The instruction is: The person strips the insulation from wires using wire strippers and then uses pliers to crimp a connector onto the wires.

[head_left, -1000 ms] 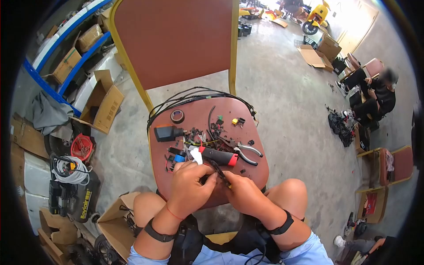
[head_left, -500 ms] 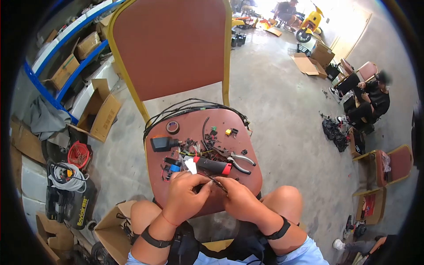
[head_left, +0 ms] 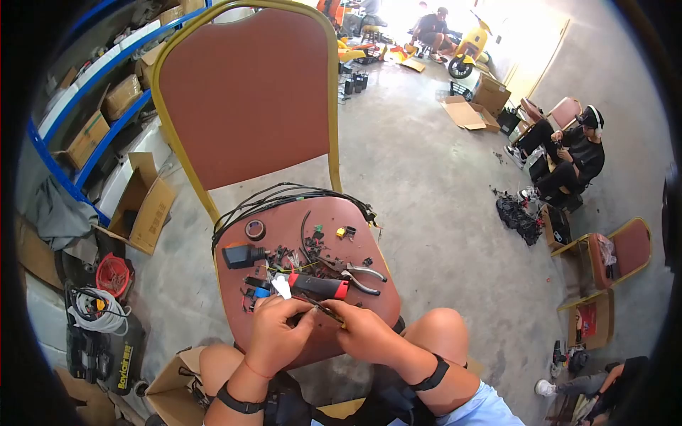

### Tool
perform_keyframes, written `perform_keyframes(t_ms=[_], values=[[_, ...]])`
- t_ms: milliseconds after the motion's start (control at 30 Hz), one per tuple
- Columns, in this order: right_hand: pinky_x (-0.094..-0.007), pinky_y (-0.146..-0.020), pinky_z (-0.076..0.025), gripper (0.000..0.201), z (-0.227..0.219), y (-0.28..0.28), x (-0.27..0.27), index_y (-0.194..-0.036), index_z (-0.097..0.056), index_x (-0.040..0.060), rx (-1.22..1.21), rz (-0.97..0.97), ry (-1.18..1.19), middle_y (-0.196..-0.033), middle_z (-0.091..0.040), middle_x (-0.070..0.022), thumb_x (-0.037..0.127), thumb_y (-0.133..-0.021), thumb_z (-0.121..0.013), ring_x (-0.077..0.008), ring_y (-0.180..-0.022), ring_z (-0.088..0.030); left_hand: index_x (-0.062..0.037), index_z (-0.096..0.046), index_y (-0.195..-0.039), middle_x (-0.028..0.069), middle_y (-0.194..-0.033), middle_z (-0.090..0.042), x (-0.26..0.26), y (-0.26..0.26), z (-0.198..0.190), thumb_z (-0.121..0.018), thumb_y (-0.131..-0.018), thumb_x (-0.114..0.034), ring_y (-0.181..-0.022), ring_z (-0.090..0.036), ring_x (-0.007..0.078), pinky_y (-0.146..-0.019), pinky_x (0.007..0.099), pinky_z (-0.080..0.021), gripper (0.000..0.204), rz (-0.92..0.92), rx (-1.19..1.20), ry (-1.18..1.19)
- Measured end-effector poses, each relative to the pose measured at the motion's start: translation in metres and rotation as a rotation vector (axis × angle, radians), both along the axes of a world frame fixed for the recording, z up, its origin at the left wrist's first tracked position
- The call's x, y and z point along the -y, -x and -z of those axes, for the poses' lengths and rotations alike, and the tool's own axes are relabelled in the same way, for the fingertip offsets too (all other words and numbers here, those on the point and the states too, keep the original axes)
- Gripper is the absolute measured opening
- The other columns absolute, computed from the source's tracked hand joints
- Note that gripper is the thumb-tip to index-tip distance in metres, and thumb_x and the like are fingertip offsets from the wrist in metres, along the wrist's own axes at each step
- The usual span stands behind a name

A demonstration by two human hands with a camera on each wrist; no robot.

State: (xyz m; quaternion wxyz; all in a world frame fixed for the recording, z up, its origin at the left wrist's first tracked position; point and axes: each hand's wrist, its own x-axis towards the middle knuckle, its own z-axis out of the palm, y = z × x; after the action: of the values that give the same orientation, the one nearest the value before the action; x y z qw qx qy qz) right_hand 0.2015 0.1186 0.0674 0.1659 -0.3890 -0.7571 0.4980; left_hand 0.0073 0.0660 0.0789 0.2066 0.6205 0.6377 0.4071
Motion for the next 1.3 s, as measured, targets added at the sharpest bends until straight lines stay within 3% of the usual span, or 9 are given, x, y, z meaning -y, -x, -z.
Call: perform_keyframes(t_ms=[167,500,667,767,867,967,1067,1167,1300], values=[[-0.0444,-0.086,-0.055,0.053,0.001,-0.001,-0.009,-0.138,-0.058,0.0040,0.049,-0.013,0.057,-0.106,-0.072,-0.0254,0.001,-0.085,-0.060,-0.0407,-0.101,-0.071,-0.0069,-0.077,-0.085,0.0102,-0.076,-0.069,-0.002,0.003,0.005,-0.079,-0.081,-0.015,-0.073,-0.064,0.0285,-0.073,0.0407,-0.046,0.009,-0.029,0.010,0.022],[-0.0428,-0.093,-0.054,0.052,0.047,-0.001,-0.006,-0.135,-0.061,0.0023,-0.009,0.026,0.018,-0.115,-0.070,-0.0259,-0.004,-0.084,-0.056,-0.0413,-0.111,-0.069,-0.0022,-0.078,-0.092,0.0142,-0.082,-0.072,-0.007,0.009,0.008,-0.078,-0.083,-0.014,-0.072,-0.068,0.0272,-0.066,0.0362,-0.052,0.015,0.005,0.033,0.002],[-0.0366,-0.101,-0.051,0.052,0.024,-0.007,-0.006,-0.141,-0.054,-0.0029,0.013,-0.036,0.135,-0.125,-0.069,-0.0197,-0.005,-0.089,-0.060,-0.0287,-0.120,-0.066,-0.0012,-0.078,-0.096,0.0110,-0.084,-0.073,-0.004,0.009,0.001,-0.077,-0.084,-0.009,-0.071,-0.067,0.0180,-0.063,0.0307,-0.051,0.014,0.020,0.137,0.024],[-0.0431,-0.098,-0.052,0.059,0.016,-0.005,-0.004,-0.142,-0.053,-0.0015,0.011,-0.024,0.161,-0.124,-0.068,-0.0261,-0.003,-0.083,-0.053,-0.0403,-0.118,-0.066,-0.0006,-0.078,-0.096,0.0105,-0.086,-0.074,-0.002,0.010,-0.002,-0.077,-0.085,-0.008,-0.072,-0.067,0.0168,-0.063,0.0293,-0.051,0.014,0.003,0.155,0.072],[-0.0432,-0.098,-0.052,0.060,0.009,-0.002,-0.003,-0.143,-0.052,-0.0013,0.053,-0.003,0.166,-0.124,-0.068,-0.0263,-0.003,-0.083,-0.053,-0.0408,-0.118,-0.066,-0.0002,-0.078,-0.097,0.0101,-0.086,-0.073,-0.003,0.011,-0.001,-0.078,-0.085,-0.009,-0.073,-0.068,0.0163,-0.063,0.0285,-0.051,0.015,0.005,0.183,0.073],[-0.0367,-0.100,-0.051,0.057,0.010,-0.003,-0.004,-0.144,-0.052,-0.0024,0.080,-0.014,0.178,-0.127,-0.068,-0.0202,-0.006,-0.087,-0.058,-0.0287,-0.121,-0.065,-0.0003,-0.078,-0.096,0.0102,-0.086,-0.073,-0.003,0.011,-0.004,-0.078,-0.085,-0.008,-0.074,-0.068,0.0161,-0.064,0.0284,-0.052,0.014,0.010,0.215,0.093],[-0.0374,-0.099,-0.051,0.060,0.004,-0.002,-0.005,-0.144,-0.052,-0.0011,0.105,-0.019,0.157,-0.126,-0.068,-0.0208,-0.007,-0.085,-0.056,-0.0310,-0.119,-0.066,-0.0005,-0.078,-0.096,0.0107,-0.086,-0.073,-0.004,0.011,-0.001,-0.078,-0.084,-0.008,-0.074,-0.068,0.0175,-0.065,0.0295,-0.052,0.014,0.012,0.188,0.096],[-0.0485,-0.097,-0.051,0.061,0.009,-0.002,-0.003,-0.142,-0.052,-0.0008,0.036,-0.009,0.042,-0.120,-0.068,-0.0291,-0.003,-0.082,-0.051,-0.0455,-0.117,-0.064,-0.0005,-0.078,-0.095,0.0113,-0.086,-0.074,-0.004,0.011,0.000,-0.077,-0.083,-0.007,-0.075,-0.069,0.0197,-0.066,0.0309,-0.053,0.014,0.029,0.134,0.043],[-0.0484,-0.100,-0.049,0.060,0.004,-0.001,-0.003,-0.141,-0.053,-0.0019,0.050,0.006,0.077,-0.124,-0.067,-0.0289,-0.004,-0.081,-0.050,-0.0455,-0.121,-0.061,-0.0008,-0.078,-0.093,0.0116,-0.085,-0.073,-0.004,0.011,-0.001,-0.077,-0.081,-0.007,-0.075,-0.069,0.0214,-0.067,0.0320,-0.052,0.014,0.030,0.118,0.044]])
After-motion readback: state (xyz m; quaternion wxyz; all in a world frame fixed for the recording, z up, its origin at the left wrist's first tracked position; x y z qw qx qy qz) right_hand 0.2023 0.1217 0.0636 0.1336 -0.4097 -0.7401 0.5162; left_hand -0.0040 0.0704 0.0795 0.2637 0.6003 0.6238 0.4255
